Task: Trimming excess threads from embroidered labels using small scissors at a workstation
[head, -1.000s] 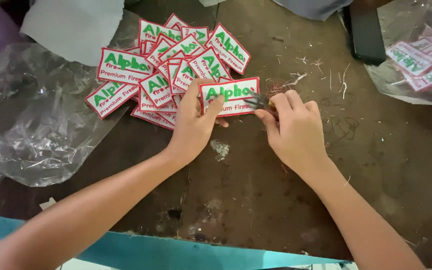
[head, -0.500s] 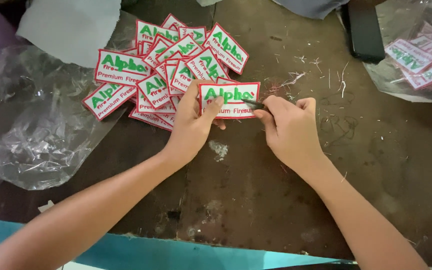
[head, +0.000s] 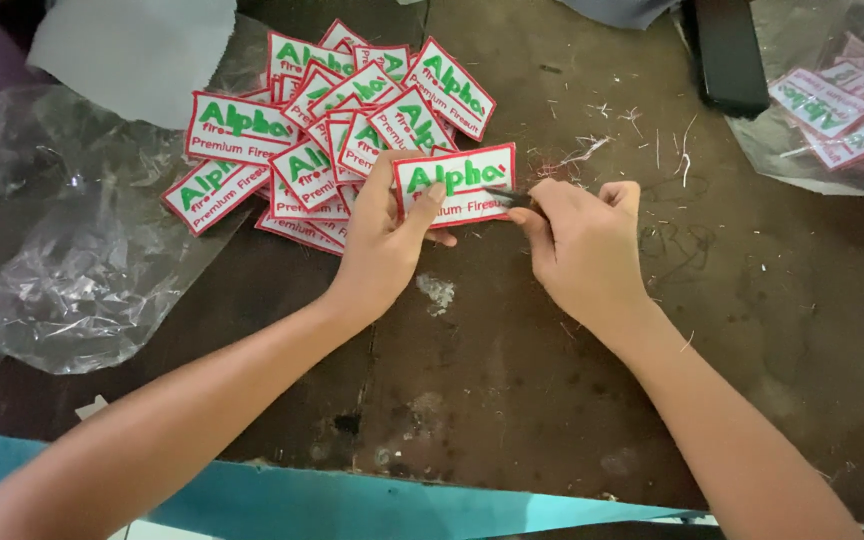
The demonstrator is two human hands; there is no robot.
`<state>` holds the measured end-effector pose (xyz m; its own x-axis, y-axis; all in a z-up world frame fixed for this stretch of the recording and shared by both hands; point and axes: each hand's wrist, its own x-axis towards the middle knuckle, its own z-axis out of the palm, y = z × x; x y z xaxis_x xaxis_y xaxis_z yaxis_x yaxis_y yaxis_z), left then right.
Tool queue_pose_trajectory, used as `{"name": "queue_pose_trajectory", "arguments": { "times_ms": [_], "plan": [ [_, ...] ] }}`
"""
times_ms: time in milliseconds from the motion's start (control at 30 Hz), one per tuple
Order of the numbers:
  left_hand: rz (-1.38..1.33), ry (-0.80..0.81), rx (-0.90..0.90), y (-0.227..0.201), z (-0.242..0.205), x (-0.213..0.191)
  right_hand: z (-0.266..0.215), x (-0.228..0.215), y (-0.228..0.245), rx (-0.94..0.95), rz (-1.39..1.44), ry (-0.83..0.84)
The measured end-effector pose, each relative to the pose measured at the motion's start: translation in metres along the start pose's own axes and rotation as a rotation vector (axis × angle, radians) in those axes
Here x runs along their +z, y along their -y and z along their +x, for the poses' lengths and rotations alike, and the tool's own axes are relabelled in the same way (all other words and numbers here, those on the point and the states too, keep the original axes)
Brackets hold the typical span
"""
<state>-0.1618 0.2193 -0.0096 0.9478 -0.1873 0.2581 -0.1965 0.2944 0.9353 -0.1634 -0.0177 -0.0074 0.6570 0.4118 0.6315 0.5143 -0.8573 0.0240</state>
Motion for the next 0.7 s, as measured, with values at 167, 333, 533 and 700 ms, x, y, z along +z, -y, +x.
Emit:
{"name": "queue_pose_trajectory", "arguments": {
  "times_ms": [167,333,533,700],
  "plan": [
    [-0.01,-0.002,0.006,0.02,0.002,-0.003,0.002,-0.004,0.011,-0.003,-0.179,-0.072],
    [-0.027,0.026,0.0,0.004,-0.001,0.002,0.007,-0.013,0.023,-0.044,-0.347,-0.078],
    [-0.034,0.067,-0.015,-0.007,-0.001,0.008,0.003,-0.006,0.023,-0.039,-0.303,-0.02],
    [-0.001,0.098,-0.042,-0.003,-0.002,0.004,-0.004,0.005,0.013,0.046,-0.152,-0.07]
  ]
}}
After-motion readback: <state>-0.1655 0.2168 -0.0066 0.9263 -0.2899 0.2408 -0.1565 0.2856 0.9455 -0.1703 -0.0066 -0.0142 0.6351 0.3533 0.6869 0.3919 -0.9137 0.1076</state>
